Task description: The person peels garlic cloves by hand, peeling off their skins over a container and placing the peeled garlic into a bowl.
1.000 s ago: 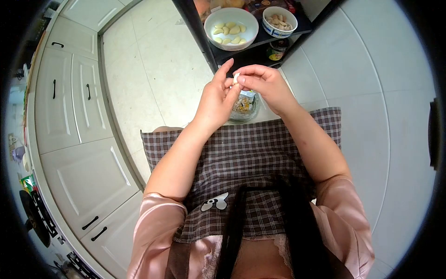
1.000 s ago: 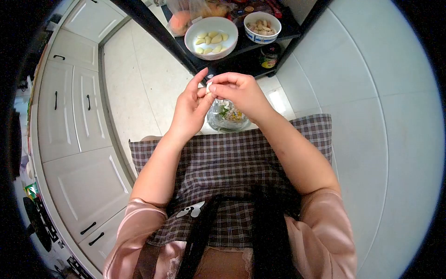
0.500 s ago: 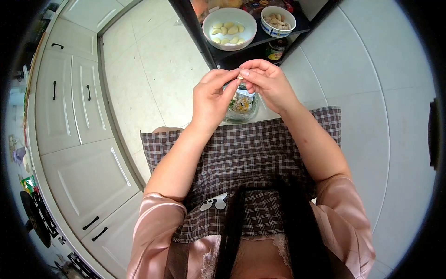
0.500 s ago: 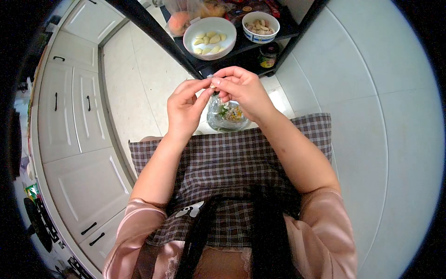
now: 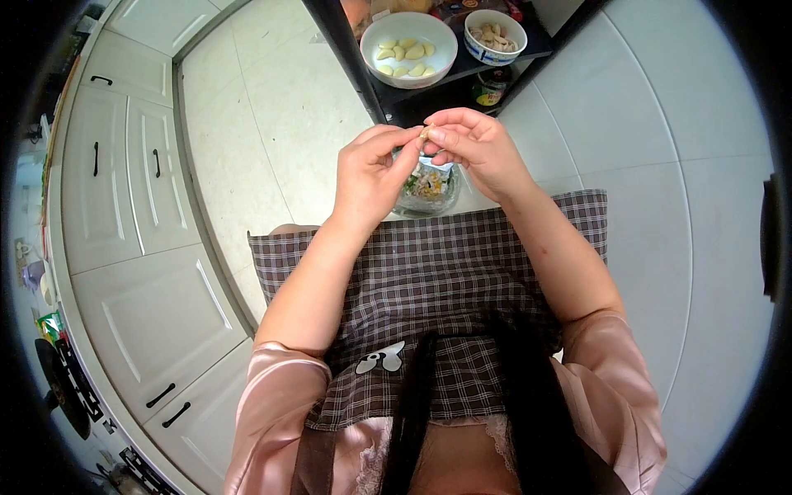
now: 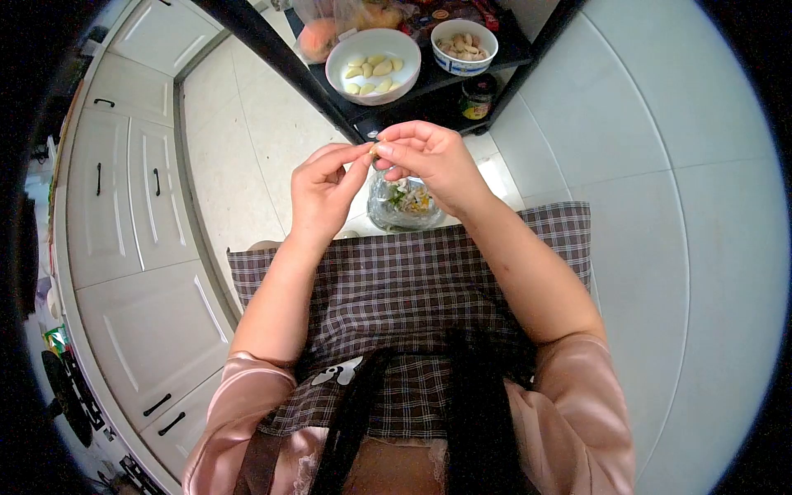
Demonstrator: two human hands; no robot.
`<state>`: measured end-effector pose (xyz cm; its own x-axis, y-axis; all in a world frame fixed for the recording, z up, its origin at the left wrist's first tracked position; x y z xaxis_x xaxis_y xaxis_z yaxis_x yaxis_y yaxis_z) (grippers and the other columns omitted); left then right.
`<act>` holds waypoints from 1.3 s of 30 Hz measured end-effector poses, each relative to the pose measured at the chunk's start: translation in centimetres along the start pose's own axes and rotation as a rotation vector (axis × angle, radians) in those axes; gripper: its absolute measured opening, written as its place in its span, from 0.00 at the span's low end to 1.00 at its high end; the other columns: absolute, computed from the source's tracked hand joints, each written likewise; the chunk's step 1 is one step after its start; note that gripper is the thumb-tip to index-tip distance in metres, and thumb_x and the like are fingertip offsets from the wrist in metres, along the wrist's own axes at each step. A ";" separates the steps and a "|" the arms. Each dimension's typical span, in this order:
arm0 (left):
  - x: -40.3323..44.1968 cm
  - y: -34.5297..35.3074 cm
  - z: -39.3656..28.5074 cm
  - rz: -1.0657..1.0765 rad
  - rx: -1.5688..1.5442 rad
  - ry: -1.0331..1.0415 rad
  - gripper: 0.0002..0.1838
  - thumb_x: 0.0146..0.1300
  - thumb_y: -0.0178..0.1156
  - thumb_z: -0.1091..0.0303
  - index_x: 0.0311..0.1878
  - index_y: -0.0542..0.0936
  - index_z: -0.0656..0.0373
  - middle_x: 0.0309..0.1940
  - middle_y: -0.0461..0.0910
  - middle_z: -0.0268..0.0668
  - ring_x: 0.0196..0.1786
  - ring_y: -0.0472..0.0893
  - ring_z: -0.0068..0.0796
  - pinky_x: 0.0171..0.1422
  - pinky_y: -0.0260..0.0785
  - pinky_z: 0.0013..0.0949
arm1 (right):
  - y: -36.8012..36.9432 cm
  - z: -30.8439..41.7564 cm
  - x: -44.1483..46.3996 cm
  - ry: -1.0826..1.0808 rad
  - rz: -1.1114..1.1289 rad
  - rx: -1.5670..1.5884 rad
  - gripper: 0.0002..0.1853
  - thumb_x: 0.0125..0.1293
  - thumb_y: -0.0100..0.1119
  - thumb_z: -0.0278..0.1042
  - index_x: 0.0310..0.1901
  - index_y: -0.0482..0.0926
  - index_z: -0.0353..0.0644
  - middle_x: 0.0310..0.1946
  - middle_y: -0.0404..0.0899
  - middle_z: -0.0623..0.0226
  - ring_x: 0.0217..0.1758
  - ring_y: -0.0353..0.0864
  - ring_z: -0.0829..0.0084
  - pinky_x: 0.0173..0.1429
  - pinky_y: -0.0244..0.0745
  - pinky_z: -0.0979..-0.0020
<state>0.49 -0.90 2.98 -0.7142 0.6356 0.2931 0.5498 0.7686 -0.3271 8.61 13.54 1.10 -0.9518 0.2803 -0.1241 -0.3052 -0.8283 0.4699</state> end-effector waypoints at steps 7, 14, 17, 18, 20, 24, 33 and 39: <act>-0.2 -0.2 0.0 -0.009 0.324 0.238 0.05 0.52 0.63 0.73 0.33 0.82 0.60 0.27 0.80 0.40 0.27 0.79 0.36 0.30 0.71 0.32 | 0.1 -0.3 -0.3 -0.017 -0.007 -0.146 0.15 0.59 0.62 0.27 0.46 0.76 0.31 0.35 0.81 0.62 0.34 0.81 0.77 0.41 0.77 0.79; -0.3 0.2 0.5 -0.042 0.063 -0.116 0.03 0.56 0.62 0.75 0.32 0.80 0.65 0.21 0.76 0.26 0.21 0.65 0.10 0.23 0.56 0.18 | 0.4 0.0 -0.2 0.102 0.018 0.031 0.13 0.59 0.59 0.27 0.45 0.76 0.31 0.35 0.80 0.62 0.35 0.80 0.76 0.41 0.78 0.77; -0.4 0.3 0.9 -0.022 0.006 -0.151 0.03 0.58 0.60 0.76 0.34 0.79 0.66 0.23 0.74 0.23 0.23 0.64 0.07 0.24 0.54 0.15 | 0.4 0.2 -0.2 0.161 0.044 0.069 0.12 0.60 0.57 0.26 0.45 0.76 0.31 0.35 0.79 0.63 0.35 0.81 0.76 0.41 0.78 0.76; -0.4 0.4 1.1 -0.035 -0.011 -0.148 0.03 0.58 0.60 0.77 0.34 0.79 0.66 0.23 0.74 0.24 0.23 0.64 0.07 0.25 0.54 0.15 | 0.3 0.3 -0.3 0.188 0.056 0.077 0.12 0.60 0.56 0.26 0.44 0.75 0.32 0.35 0.79 0.63 0.35 0.80 0.76 0.41 0.78 0.77; -0.4 0.3 1.3 -0.050 -0.026 -0.144 0.03 0.58 0.59 0.77 0.34 0.79 0.66 0.24 0.75 0.25 0.23 0.64 0.07 0.25 0.55 0.15 | 0.4 0.4 -0.5 0.183 0.057 0.068 0.11 0.60 0.56 0.26 0.44 0.76 0.32 0.35 0.79 0.64 0.35 0.80 0.77 0.41 0.77 0.77; -0.1 -0.2 1.3 -0.114 -0.060 -0.128 0.04 0.60 0.57 0.75 0.33 0.78 0.66 0.26 0.77 0.27 0.26 0.70 0.11 0.31 0.62 0.17 | -0.2 0.0 -0.3 0.076 0.026 -0.024 0.10 0.59 0.57 0.25 0.42 0.77 0.33 0.34 0.79 0.64 0.35 0.78 0.79 0.41 0.74 0.79; -0.4 0.3 0.0 0.083 0.059 -0.156 0.03 0.56 0.59 0.76 0.33 0.79 0.64 0.25 0.77 0.28 0.24 0.66 0.09 0.28 0.58 0.17 | 0.1 0.2 -0.4 -0.031 -0.018 -0.164 0.10 0.57 0.61 0.23 0.42 0.78 0.33 0.35 0.80 0.68 0.38 0.78 0.81 0.44 0.73 0.81; -0.3 0.7 0.8 0.026 -0.276 -0.313 0.07 0.58 0.63 0.72 0.39 0.81 0.63 0.27 0.77 0.26 0.22 0.62 0.07 0.26 0.54 0.15 | 0.4 0.3 -0.6 -0.110 -0.020 -0.161 0.10 0.58 0.61 0.23 0.43 0.78 0.34 0.36 0.81 0.67 0.39 0.79 0.81 0.44 0.74 0.80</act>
<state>0.72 -0.56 1.92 -0.7721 0.6353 -0.0138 0.6347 0.7700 -0.0654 9.04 13.21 1.59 -0.9394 0.3413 -0.0311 -0.3328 -0.8866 0.3211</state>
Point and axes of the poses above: each hand's wrist, its own x-axis towards the middle knuckle, its own y-axis out of the palm, z = x × y, the point moved 1 cm from there along x, towards the middle knuckle
